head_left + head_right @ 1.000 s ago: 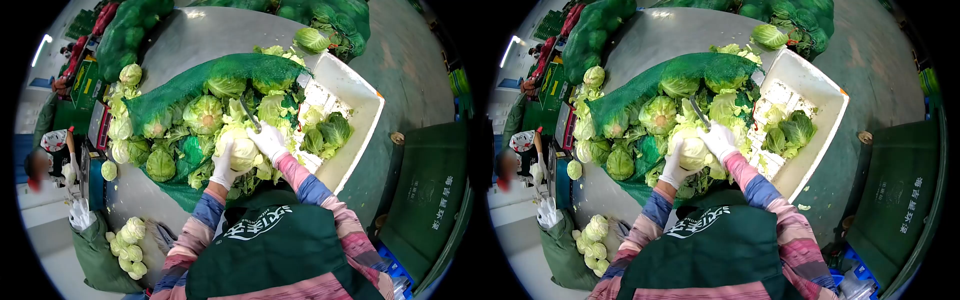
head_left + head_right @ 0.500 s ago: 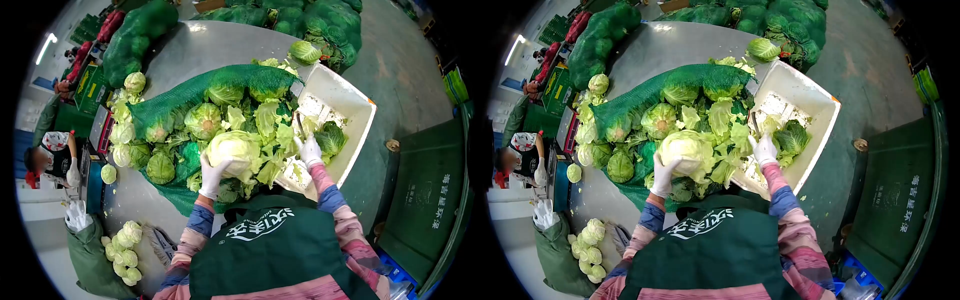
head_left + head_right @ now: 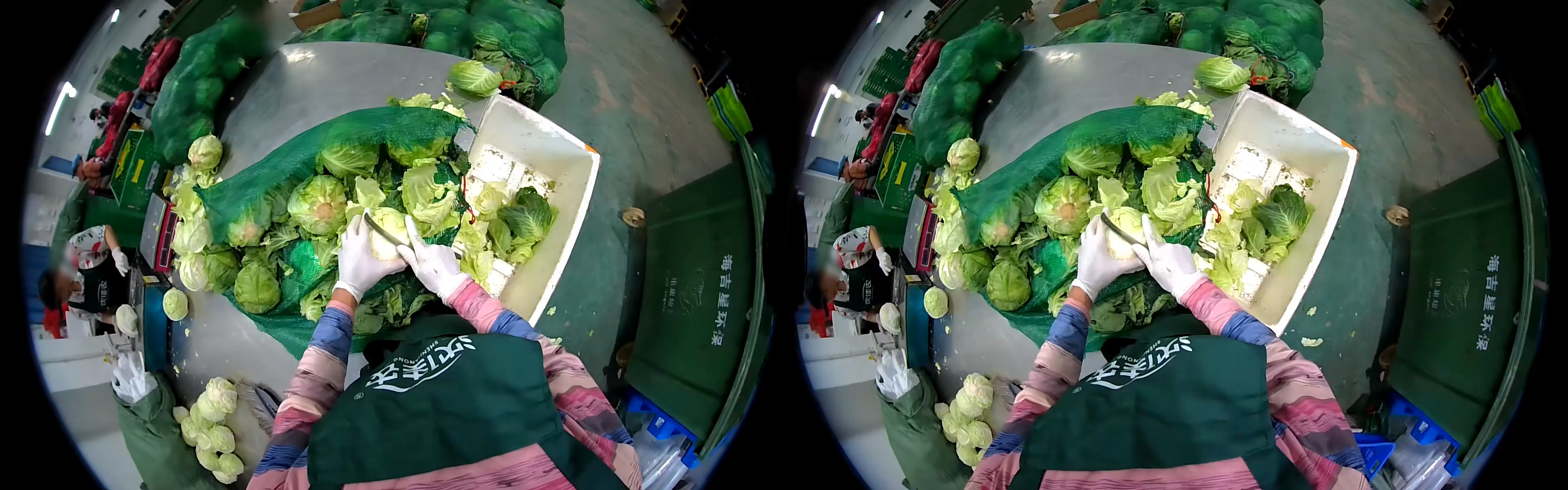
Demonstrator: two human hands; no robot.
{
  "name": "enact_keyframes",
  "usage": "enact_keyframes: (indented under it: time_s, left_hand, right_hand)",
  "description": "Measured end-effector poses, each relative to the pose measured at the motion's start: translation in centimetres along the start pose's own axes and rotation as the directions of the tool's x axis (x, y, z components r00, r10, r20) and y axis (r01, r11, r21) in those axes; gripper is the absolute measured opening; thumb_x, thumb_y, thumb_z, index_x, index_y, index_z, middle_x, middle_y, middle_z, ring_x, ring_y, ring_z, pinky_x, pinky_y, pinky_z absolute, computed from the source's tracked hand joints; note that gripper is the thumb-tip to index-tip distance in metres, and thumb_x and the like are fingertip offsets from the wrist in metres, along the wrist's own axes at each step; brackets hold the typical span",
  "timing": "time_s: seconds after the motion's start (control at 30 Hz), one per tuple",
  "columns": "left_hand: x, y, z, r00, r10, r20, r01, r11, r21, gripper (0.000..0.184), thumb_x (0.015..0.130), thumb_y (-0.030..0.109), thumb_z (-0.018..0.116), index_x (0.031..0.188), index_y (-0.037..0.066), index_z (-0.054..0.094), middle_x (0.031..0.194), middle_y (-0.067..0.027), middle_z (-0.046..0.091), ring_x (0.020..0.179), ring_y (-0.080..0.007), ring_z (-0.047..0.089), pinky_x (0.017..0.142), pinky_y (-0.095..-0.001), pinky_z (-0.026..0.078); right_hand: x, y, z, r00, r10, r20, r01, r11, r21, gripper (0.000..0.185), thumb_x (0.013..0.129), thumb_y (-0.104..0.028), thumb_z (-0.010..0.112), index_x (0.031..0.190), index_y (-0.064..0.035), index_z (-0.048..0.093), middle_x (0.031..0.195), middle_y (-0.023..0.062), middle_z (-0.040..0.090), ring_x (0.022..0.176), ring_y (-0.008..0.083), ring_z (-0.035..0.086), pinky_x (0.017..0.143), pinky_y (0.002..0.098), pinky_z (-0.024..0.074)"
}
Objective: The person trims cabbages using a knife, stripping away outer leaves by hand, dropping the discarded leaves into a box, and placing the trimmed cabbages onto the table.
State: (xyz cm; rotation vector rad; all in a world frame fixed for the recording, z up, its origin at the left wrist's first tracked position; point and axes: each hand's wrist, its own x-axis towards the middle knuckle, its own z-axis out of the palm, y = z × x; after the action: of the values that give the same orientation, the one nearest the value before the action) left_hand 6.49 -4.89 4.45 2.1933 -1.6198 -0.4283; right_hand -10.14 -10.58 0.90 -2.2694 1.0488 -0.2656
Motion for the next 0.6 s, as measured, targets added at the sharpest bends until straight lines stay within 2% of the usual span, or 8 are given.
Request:
enact_keyframes:
  time_s: [0.17, 0.27, 0.33, 0.4, 0.43, 0.47, 0.53, 0.6]
  left_hand:
    - [0.6, -1.4, 0.9, 0.999, -0.007, -0.038, 0.007, 1.0, -0.015, 0.118, 0.051, 0.049, 0.086, 0.139, -0.009, 0.034, 0.135, -0.0255, 0.043, 0.12, -0.0406, 0.045, 0.103, -0.0441, 0.04]
    - [0.6, -2.1, 1.1, 0.996, -0.071, -0.057, 0.067, 0.995, -0.079, 0.114, 0.052, 0.048, 0.085, 0.138, -0.008, 0.035, 0.134, -0.0252, 0.044, 0.121, -0.0401, 0.044, 0.103, -0.0438, 0.038]
    - [0.8, -2.8, 1.0, 0.998, -0.034, -0.047, 0.029, 0.994, -0.108, 0.113, 0.053, 0.047, 0.086, 0.139, -0.006, 0.035, 0.135, -0.0254, 0.043, 0.122, -0.0397, 0.044, 0.105, -0.0438, 0.037]
    - [0.0, -2.8, 0.1, 0.993, 0.12, -0.02, -0.121, 0.986, -0.112, 0.113, 0.051, 0.043, 0.089, 0.14, -0.003, 0.036, 0.137, -0.0246, 0.041, 0.126, -0.0399, 0.041, 0.108, -0.0434, 0.033]
    - [-0.9, -2.6, -0.4, 0.985, 0.171, 0.035, -0.167, 0.981, -0.096, 0.112, 0.05, 0.034, 0.091, 0.14, -0.002, 0.035, 0.14, -0.0227, 0.04, 0.131, -0.0388, 0.037, 0.111, -0.043, 0.031]
    - [-1.7, -2.6, -0.3, 0.983, 0.186, 0.01, -0.183, 0.974, -0.132, 0.112, 0.049, 0.031, 0.092, 0.141, 0.0, 0.035, 0.142, -0.0214, 0.039, 0.131, -0.038, 0.038, 0.111, -0.043, 0.032]
    - [-2.2, -3.1, -0.1, 0.985, 0.171, -0.011, -0.17, 0.964, -0.204, 0.115, 0.048, 0.027, 0.093, 0.143, 0.002, 0.034, 0.146, -0.0203, 0.034, 0.134, -0.0359, 0.035, 0.111, -0.0432, 0.031]
    - [-2.3, -3.4, -0.6, 0.989, 0.145, -0.009, -0.144, 0.973, -0.18, 0.115, 0.048, 0.027, 0.093, 0.144, 0.003, 0.033, 0.145, -0.0201, 0.035, 0.134, -0.0352, 0.034, 0.111, -0.0438, 0.03]
  right_hand:
    - [1.3, 0.1, 1.2, 0.992, 0.002, -0.128, -0.002, 1.0, -0.004, 0.069, 0.098, -0.05, 0.037, 0.151, -0.0106, 0.02, 0.075, 0.0203, 0.067, 0.059, 0.0369, 0.063, 0.055, 0.0459, 0.0505]
    - [3.0, 0.3, 1.2, 0.987, 0.0, -0.164, -0.002, 1.0, -0.011, 0.063, 0.096, -0.05, 0.046, 0.148, -0.0163, 0.033, 0.065, 0.0173, 0.064, 0.053, 0.0369, 0.061, 0.052, 0.0446, 0.0491]
    - [4.2, 1.1, 0.8, 0.996, -0.015, -0.085, 0.027, 0.99, 0.137, 0.06, 0.096, -0.052, 0.041, 0.141, -0.012, 0.042, 0.084, 0.0198, 0.067, 0.072, 0.0354, 0.065, 0.067, 0.0435, 0.0512]
    - [5.6, 0.7, -3.8, 0.928, 0.351, 0.127, -0.372, 0.846, 0.381, 0.055, 0.097, -0.051, 0.04, 0.124, -0.0071, 0.061, 0.105, 0.0194, 0.068, 0.094, 0.0312, 0.066, 0.086, 0.0381, 0.0498]
    - [6.3, 4.0, -2.8, 0.912, 0.402, 0.087, -0.376, 0.73, 0.571, 0.053, 0.097, -0.05, 0.043, 0.115, -0.0051, 0.067, 0.111, 0.0162, 0.068, 0.096, 0.0281, 0.067, 0.088, 0.0338, 0.0491]
    - [6.6, 6.9, -2.0, 0.935, 0.354, 0.012, -0.302, 0.778, 0.552, 0.049, 0.097, -0.047, 0.046, 0.115, -0.0069, 0.066, 0.107, 0.0166, 0.069, 0.094, 0.0301, 0.067, 0.087, 0.0358, 0.0495]
    - [6.5, 9.7, -1.9, 0.945, 0.328, 0.013, -0.316, 0.9, 0.3, 0.046, 0.096, -0.048, 0.045, 0.111, -0.0111, 0.069, 0.096, 0.0188, 0.068, 0.087, 0.0337, 0.065, 0.082, 0.0394, 0.049]
    - [5.5, 9.0, -1.5, 0.923, 0.385, 0.01, -0.363, 0.862, 0.354, 0.047, 0.095, -0.049, 0.045, 0.108, -0.0109, 0.069, 0.094, 0.0191, 0.068, 0.086, 0.0335, 0.065, 0.081, 0.0398, 0.0489]
